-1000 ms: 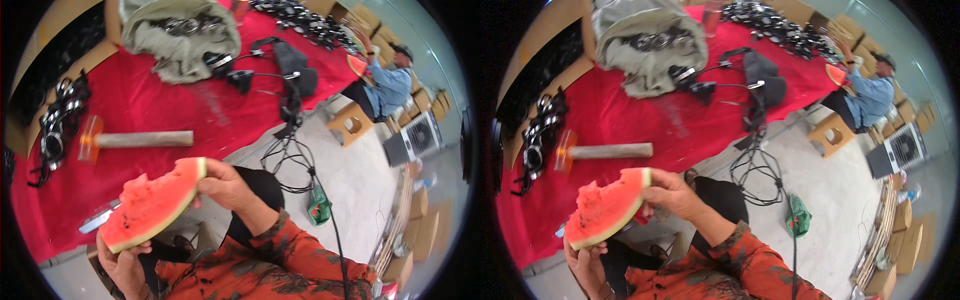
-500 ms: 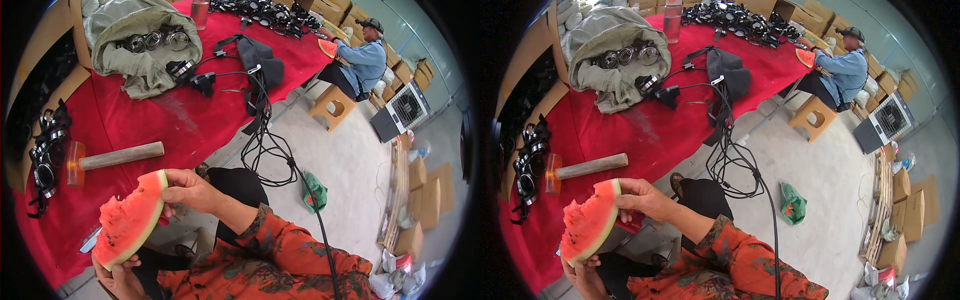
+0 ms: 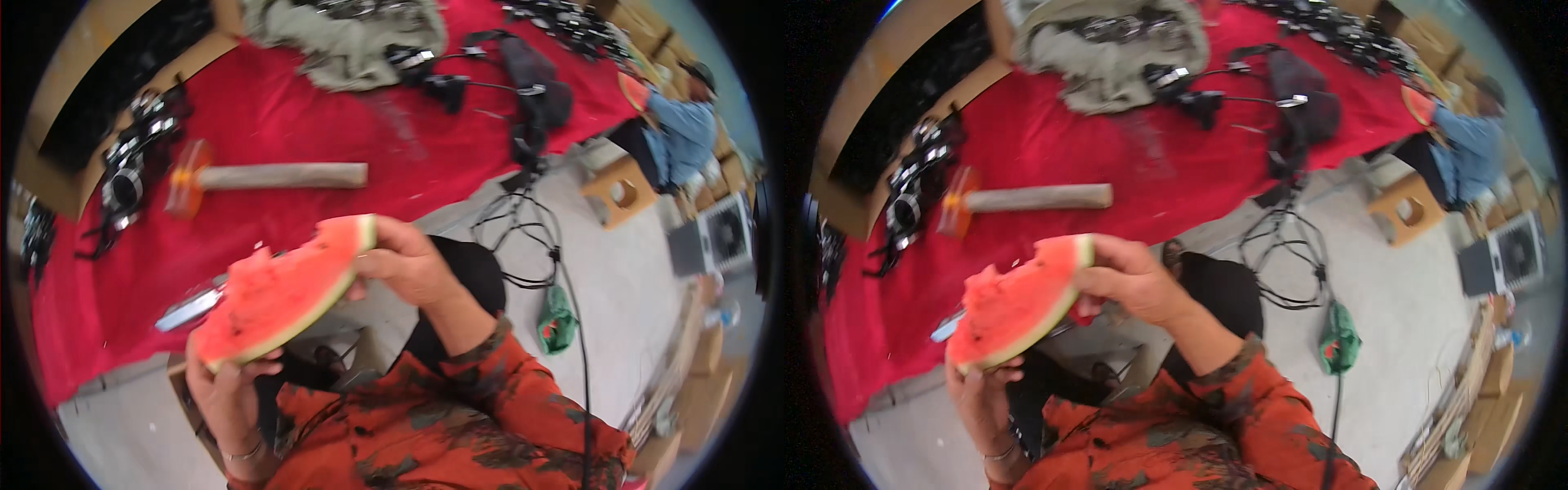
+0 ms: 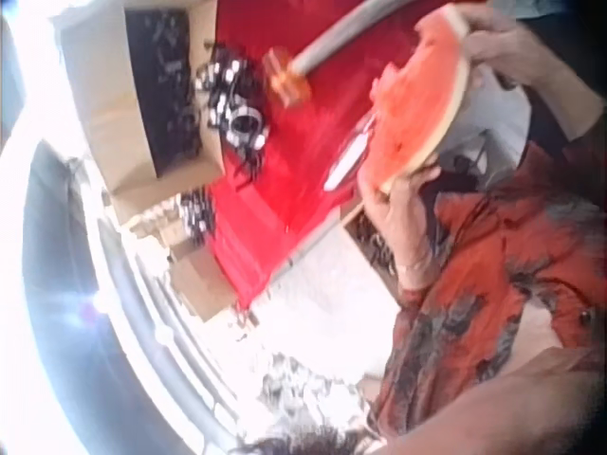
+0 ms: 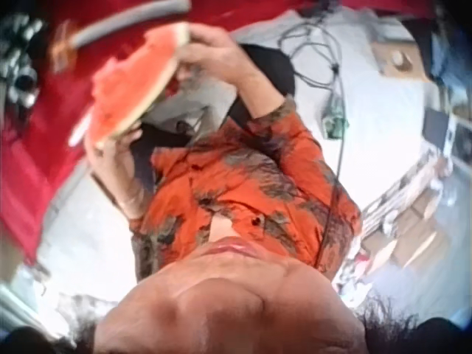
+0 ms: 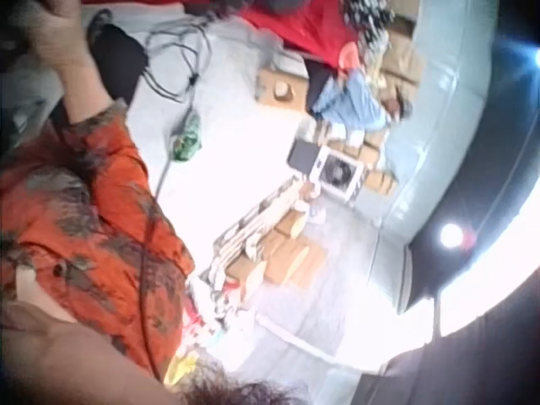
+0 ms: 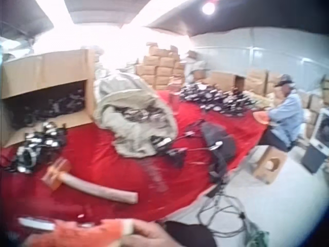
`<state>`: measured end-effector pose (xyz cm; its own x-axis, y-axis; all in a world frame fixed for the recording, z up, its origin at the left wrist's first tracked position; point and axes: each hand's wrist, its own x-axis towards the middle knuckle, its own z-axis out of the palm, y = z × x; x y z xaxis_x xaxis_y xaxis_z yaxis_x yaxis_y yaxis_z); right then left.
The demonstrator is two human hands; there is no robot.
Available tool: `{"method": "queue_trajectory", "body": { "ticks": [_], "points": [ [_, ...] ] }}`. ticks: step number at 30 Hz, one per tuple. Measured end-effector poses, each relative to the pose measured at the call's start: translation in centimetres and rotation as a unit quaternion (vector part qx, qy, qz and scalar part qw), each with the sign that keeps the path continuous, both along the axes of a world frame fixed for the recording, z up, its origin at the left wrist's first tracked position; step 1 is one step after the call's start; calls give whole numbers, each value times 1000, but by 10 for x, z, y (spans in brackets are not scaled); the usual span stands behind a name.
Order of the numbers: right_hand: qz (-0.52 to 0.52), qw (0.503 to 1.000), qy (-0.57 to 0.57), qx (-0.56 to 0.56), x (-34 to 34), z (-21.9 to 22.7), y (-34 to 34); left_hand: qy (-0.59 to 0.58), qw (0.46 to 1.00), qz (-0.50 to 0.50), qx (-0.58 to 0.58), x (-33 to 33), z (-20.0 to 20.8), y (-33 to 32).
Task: Assemble metal ring components onto straps using a rubber mallet in a manufacturing setting.
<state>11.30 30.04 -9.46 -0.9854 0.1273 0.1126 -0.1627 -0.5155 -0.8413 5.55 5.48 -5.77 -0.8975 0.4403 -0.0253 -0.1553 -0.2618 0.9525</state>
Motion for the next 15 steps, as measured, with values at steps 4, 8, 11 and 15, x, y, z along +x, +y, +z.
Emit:
{"method": "queue_trajectory", "body": {
  "ticks": [4,8,11,15],
  "points": [
    [-4,1000,-6,-20,2,-2,-2,-19,999,-26,30,-5,-7,-4],
    [15,1000,26,-3,-3,-10,-6,-47,995,-41,73,-9,-13,-12],
    [0,1000,4,12,-2,-7,-10,-52,994,-42,87,-11,-16,-14],
    [-8,1000,9,27,-4,-6,-14,-70,992,-34,94,-11,-14,-16]
  ]
}}
